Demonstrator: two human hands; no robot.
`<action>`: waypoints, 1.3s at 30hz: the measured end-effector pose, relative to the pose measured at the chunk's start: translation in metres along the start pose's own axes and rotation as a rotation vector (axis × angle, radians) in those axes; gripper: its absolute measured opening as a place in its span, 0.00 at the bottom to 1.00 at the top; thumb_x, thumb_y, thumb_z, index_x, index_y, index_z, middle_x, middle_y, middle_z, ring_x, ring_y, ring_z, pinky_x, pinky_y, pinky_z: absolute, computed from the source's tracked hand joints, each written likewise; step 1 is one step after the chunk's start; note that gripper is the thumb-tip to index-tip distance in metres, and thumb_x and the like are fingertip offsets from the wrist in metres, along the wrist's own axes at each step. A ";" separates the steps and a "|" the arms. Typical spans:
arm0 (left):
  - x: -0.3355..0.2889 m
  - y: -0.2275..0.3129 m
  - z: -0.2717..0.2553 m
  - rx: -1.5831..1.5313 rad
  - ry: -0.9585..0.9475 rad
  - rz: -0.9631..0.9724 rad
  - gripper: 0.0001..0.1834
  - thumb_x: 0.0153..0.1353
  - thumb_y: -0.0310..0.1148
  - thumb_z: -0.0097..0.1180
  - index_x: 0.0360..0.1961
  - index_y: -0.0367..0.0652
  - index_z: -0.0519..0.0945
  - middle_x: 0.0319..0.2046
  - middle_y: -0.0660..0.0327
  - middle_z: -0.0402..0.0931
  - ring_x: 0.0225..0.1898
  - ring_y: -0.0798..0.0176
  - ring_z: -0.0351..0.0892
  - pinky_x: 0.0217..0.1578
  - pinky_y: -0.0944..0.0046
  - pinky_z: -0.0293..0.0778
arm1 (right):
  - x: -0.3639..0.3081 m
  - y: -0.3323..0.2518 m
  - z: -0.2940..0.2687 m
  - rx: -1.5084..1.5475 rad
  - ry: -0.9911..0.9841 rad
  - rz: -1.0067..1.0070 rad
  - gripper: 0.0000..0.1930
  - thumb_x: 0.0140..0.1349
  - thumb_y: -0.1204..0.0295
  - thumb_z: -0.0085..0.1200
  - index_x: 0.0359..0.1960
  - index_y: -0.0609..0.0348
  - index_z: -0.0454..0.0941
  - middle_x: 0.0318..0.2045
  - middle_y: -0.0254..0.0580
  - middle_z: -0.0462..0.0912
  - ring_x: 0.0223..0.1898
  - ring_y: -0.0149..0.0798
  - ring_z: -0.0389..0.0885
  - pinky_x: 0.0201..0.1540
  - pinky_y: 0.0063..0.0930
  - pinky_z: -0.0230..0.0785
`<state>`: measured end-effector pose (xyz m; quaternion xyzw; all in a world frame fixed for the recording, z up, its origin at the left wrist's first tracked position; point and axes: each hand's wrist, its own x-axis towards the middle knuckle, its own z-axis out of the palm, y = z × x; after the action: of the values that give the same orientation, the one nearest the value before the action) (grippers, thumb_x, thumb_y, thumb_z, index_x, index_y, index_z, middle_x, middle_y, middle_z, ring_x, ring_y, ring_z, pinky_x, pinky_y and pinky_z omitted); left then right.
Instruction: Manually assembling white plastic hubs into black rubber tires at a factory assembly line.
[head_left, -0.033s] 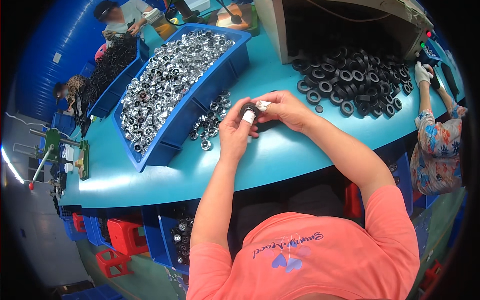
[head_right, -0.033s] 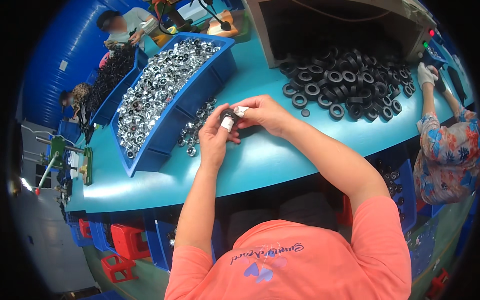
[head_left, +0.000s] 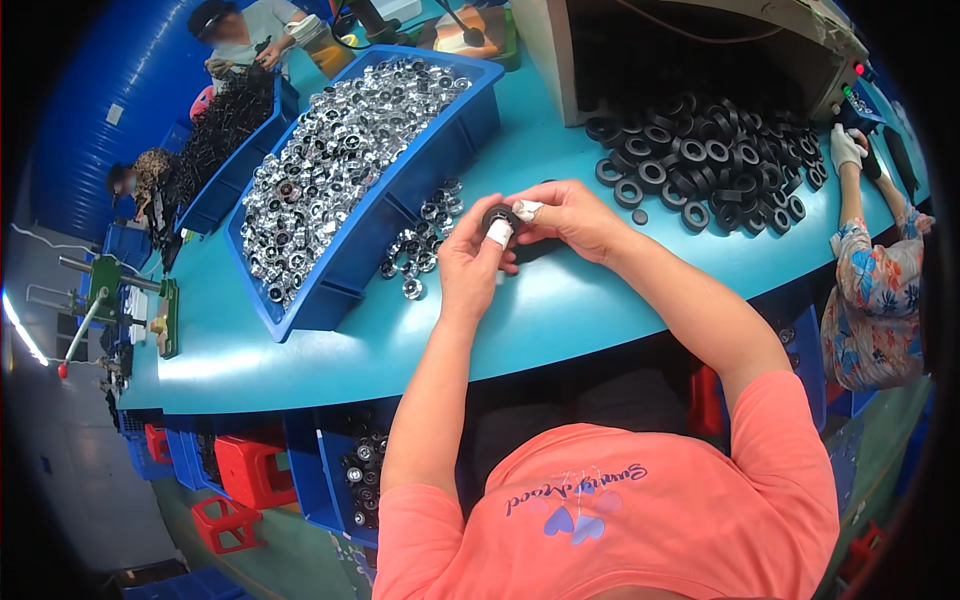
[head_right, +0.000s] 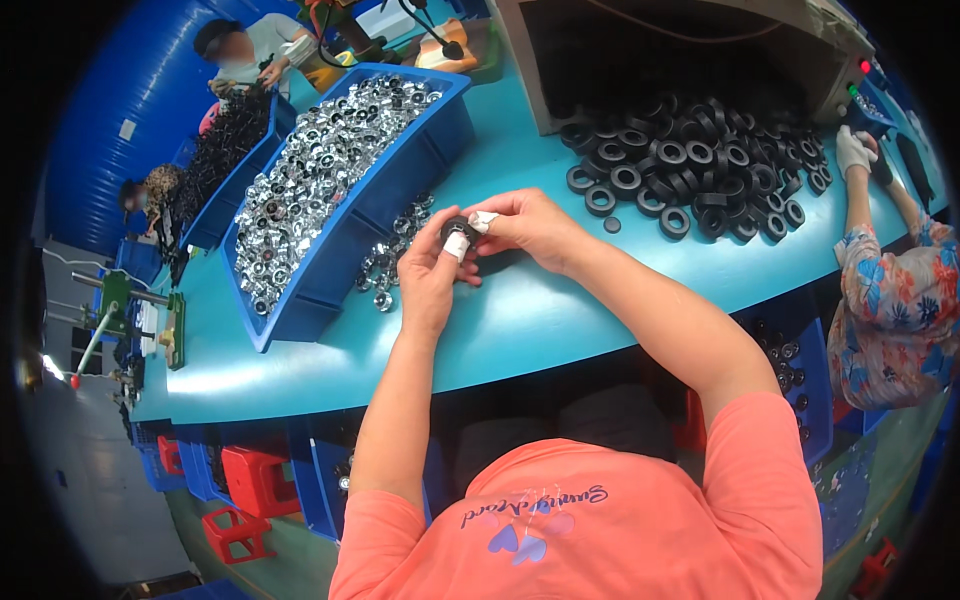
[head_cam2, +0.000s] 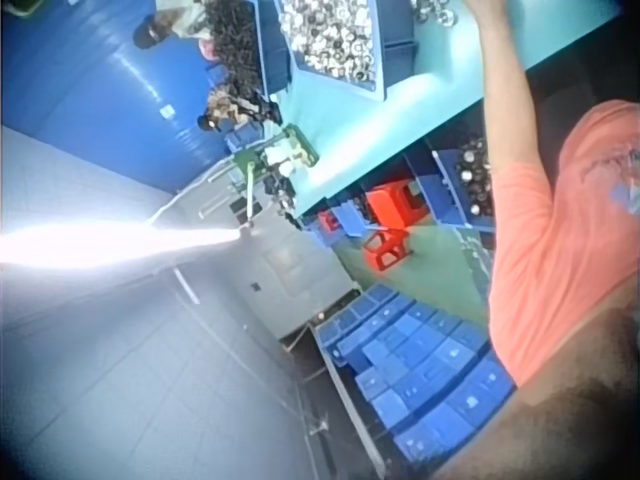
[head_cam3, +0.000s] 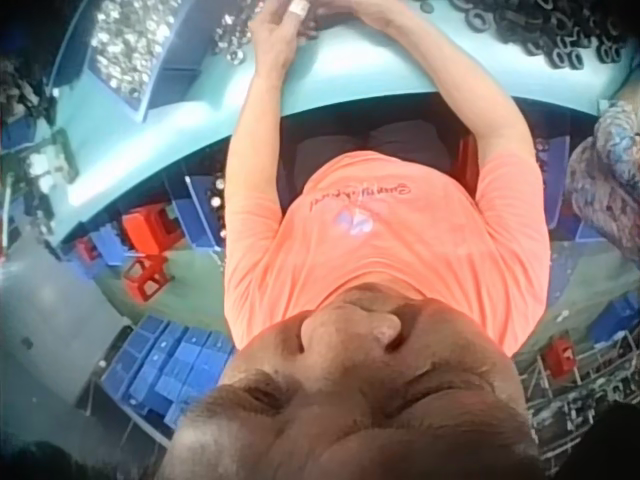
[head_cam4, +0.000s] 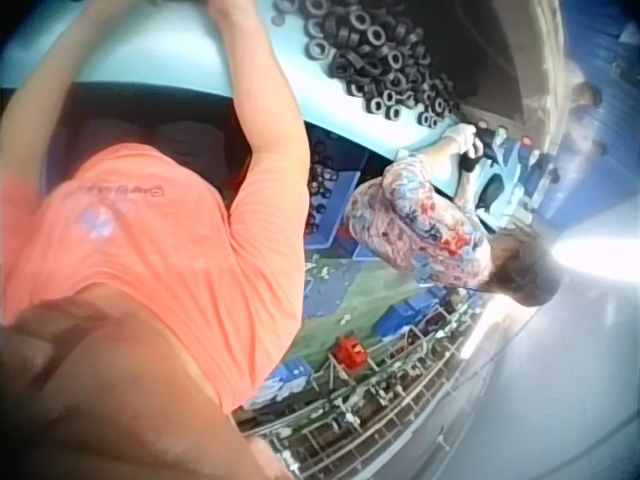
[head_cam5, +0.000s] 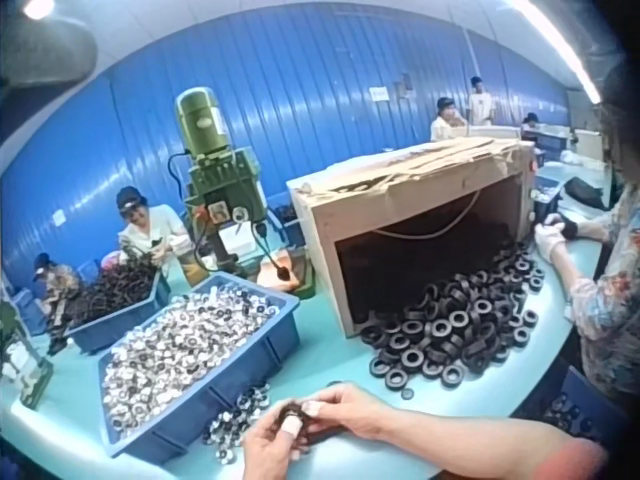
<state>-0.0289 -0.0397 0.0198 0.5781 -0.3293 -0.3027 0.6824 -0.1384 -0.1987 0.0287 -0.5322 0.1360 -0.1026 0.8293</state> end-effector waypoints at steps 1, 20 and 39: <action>0.000 0.002 0.002 0.006 0.022 0.002 0.22 0.69 0.25 0.56 0.64 0.41 0.77 0.43 0.59 0.82 0.32 0.71 0.80 0.27 0.69 0.82 | -0.002 -0.001 0.002 -0.026 0.023 -0.017 0.14 0.68 0.70 0.61 0.51 0.64 0.85 0.42 0.41 0.85 0.41 0.31 0.85 0.46 0.24 0.83; -0.001 0.009 0.003 -0.045 0.112 -0.070 0.13 0.65 0.25 0.60 0.51 0.42 0.85 0.32 0.66 0.82 0.27 0.76 0.76 0.22 0.75 0.71 | -0.005 0.011 0.016 -0.207 0.098 -0.213 0.11 0.71 0.74 0.56 0.49 0.67 0.85 0.45 0.40 0.80 0.40 0.32 0.85 0.43 0.25 0.83; -0.004 -0.005 0.009 0.326 0.037 0.214 0.30 0.56 0.15 0.60 0.62 0.38 0.76 0.49 0.59 0.82 0.48 0.67 0.83 0.50 0.66 0.80 | 0.001 0.008 0.014 -0.162 0.076 -0.049 0.12 0.60 0.79 0.60 0.46 0.65 0.81 0.37 0.38 0.83 0.38 0.31 0.82 0.41 0.27 0.79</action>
<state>-0.0387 -0.0423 0.0152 0.6481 -0.4210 -0.1603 0.6140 -0.1331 -0.1837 0.0264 -0.5966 0.1620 -0.1315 0.7749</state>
